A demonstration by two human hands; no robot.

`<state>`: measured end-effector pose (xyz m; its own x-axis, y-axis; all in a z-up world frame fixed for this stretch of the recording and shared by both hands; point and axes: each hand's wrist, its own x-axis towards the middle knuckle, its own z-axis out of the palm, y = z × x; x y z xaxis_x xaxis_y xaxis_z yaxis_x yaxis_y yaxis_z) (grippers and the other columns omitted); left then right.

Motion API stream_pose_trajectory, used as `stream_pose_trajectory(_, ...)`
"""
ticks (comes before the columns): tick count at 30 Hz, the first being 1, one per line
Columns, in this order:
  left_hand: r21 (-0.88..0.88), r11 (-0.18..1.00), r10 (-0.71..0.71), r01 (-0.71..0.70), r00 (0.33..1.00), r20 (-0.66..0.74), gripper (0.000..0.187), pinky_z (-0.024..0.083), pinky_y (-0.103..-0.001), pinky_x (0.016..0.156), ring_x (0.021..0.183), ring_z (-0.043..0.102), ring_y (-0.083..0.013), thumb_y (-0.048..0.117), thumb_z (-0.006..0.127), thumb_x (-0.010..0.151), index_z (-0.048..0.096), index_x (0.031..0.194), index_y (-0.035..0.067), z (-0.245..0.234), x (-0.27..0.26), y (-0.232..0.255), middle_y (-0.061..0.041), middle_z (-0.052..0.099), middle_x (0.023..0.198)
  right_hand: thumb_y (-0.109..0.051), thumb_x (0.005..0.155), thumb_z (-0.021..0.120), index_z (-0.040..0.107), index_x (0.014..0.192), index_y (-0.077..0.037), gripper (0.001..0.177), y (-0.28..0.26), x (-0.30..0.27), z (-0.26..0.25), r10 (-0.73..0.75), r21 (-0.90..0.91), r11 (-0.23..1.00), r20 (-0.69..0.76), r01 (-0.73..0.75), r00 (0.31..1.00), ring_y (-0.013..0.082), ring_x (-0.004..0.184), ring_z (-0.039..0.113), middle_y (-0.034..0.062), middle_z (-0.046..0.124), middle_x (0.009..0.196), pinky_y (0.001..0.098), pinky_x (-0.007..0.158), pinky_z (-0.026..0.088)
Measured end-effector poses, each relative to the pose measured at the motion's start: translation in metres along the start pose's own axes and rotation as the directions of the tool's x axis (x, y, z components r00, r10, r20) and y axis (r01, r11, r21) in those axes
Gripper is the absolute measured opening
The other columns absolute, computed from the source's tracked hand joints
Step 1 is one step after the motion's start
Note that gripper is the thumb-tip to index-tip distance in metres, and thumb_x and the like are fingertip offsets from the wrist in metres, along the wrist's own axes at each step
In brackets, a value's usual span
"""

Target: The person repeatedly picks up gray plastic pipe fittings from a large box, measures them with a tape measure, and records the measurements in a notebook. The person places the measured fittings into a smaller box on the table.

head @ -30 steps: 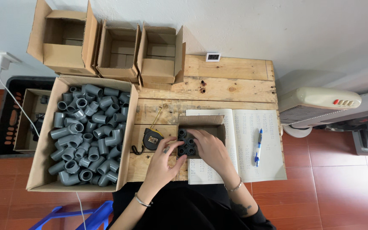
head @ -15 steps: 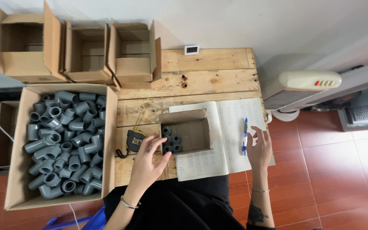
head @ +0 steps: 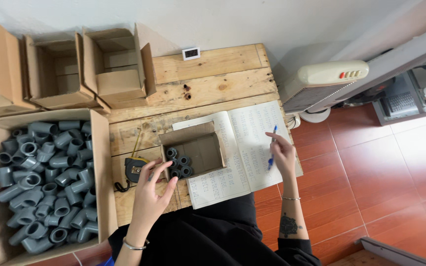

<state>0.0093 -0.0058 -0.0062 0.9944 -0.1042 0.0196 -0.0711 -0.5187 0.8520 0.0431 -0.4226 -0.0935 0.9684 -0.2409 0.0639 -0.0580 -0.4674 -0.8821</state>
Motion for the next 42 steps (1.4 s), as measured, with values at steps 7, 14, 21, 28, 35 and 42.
stream_pose_trajectory(7, -0.017, 0.999, -0.029, 0.029, 1.000, -0.002, 0.041, 0.054, -0.033, 0.098, 0.129, 0.054, -0.0196, 0.030, 0.068, 0.091, 0.067, 0.130, 0.018, 0.003, 0.001, -0.001, -0.007, 0.054, 0.134, -0.015, 0.103, 0.067, 0.056, 0.116, -0.016, 0.018, 0.041, -0.002, -0.025, 0.001, 0.722, 0.682, -0.162, 0.118, 0.987, 0.0184, 0.078, 0.066, 0.0087, 0.070, 0.105, 0.0279, 0.079, 0.053)
stream_pose_trajectory(14, 0.034, 0.999, -0.034, 0.034, 0.999, -0.006, 0.041, 0.045, -0.036, 0.107, 0.129, 0.054, -0.0205, 0.033, 0.069, 0.090, 0.068, 0.130, 0.020, 0.003, 0.001, -0.002, -0.006, 0.055, 0.133, -0.024, 0.105, 0.064, 0.072, 0.112, -0.005, 0.022, 0.051, -0.008, -0.013, 0.019, 0.256, 0.962, -0.422, 0.099, 0.906, 0.0054, 0.064, 0.059, 0.0035, 0.068, 0.078, 0.0173, 0.060, 0.050)
stream_pose_trajectory(21, -0.003, 1.000, -0.021, 0.021, 1.000, -0.021, 0.041, 0.057, -0.032, 0.095, 0.121, 0.057, -0.0188, 0.029, 0.071, 0.090, 0.068, 0.129, 0.018, 0.007, 0.000, -0.007, -0.007, 0.053, 0.133, -0.010, 0.101, 0.067, 0.050, 0.072, -0.011, 0.034, 0.034, -0.003, -0.007, -0.046, -0.033, 0.999, -0.521, 0.033, 0.853, 0.0046, 0.055, 0.041, -0.0037, 0.047, 0.061, 0.0212, 0.053, 0.033)
stream_pose_trajectory(28, 0.009, 0.998, -0.065, 0.065, 0.998, 0.005, 0.042, 0.056, -0.033, 0.098, 0.128, 0.054, -0.0192, 0.031, 0.070, 0.090, 0.068, 0.131, 0.020, 0.005, 0.000, -0.005, -0.007, 0.053, 0.134, -0.005, 0.099, 0.065, 0.039, 0.063, -0.013, 0.044, 0.029, -0.004, -0.008, -0.020, -0.077, 0.997, -0.497, -0.021, 0.868, 0.0044, 0.054, 0.033, -0.0055, 0.037, 0.056, 0.0228, 0.053, 0.028)
stream_pose_trajectory(35, -0.009, 0.999, -0.034, 0.034, 0.999, -0.009, 0.042, 0.057, -0.032, 0.095, 0.121, 0.057, -0.0190, 0.029, 0.070, 0.090, 0.068, 0.130, 0.018, 0.006, -0.001, -0.006, -0.007, 0.053, 0.134, -0.006, 0.102, 0.065, 0.048, 0.069, -0.010, 0.037, 0.032, -0.002, -0.009, -0.048, -0.128, 0.991, -0.548, -0.027, 0.835, 0.0065, 0.055, 0.042, -0.0027, 0.049, 0.059, 0.0248, 0.054, 0.034)
stream_pose_trajectory(42, -0.014, 0.999, -0.033, 0.033, 0.999, -0.010, 0.042, 0.057, -0.032, 0.095, 0.125, 0.056, -0.0184, 0.030, 0.070, 0.090, 0.068, 0.130, 0.018, 0.004, 0.000, -0.003, -0.007, 0.054, 0.133, -0.013, 0.105, 0.067, 0.058, 0.090, -0.009, 0.019, 0.055, -0.002, -0.011, -0.046, 0.008, 0.998, -0.531, 0.059, 0.846, 0.0070, 0.055, 0.053, 0.0009, 0.060, 0.071, 0.0188, 0.050, 0.043)
